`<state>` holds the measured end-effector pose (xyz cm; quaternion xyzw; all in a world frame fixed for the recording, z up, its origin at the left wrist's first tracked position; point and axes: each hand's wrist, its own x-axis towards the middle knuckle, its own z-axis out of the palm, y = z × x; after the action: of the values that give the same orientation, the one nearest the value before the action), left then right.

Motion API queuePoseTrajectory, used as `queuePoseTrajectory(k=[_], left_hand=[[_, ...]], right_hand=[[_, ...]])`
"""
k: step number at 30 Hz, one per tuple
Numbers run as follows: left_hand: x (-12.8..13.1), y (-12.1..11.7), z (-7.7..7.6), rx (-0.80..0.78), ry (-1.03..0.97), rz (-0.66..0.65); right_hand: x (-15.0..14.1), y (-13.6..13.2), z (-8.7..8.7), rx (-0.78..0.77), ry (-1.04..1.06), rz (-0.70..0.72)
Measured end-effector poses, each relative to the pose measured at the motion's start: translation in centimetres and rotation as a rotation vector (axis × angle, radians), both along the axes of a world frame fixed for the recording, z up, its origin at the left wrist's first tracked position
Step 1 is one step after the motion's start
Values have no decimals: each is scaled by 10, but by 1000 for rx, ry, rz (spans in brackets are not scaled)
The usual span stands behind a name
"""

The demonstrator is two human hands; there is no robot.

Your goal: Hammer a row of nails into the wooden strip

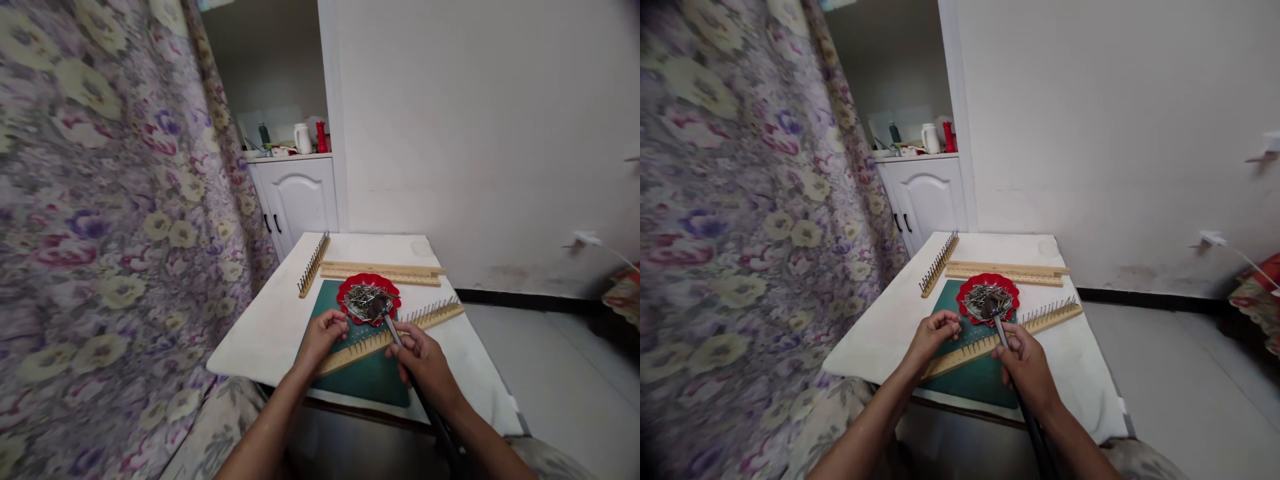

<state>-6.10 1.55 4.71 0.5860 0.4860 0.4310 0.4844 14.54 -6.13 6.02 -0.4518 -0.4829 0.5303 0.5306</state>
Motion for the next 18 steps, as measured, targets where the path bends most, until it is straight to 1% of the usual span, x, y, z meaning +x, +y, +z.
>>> queuePoseTrajectory(k=[3, 6, 8, 11, 13, 16, 18], left_hand=[[1, -20, 3, -96, -132, -5], [8, -41, 5, -113, -148, -33], [16, -54, 5, -47, -63, -63], [27, -68, 6, 155, 129, -78], [32, -74, 10, 257, 220, -83], [35, -79, 18, 320, 300, -108], [35, -81, 20, 340, 333, -100]], right_hand=[[-2, 0, -3, 23, 1, 6], [-8, -2, -4, 42, 28, -5], [-13, -3, -3, 50, 55, -10], [-18, -4, -1, 50, 77, -10], [-19, -4, -1, 49, 70, -6], [-19, -5, -3, 61, 57, 4], [-19, -6, -4, 68, 70, 12]])
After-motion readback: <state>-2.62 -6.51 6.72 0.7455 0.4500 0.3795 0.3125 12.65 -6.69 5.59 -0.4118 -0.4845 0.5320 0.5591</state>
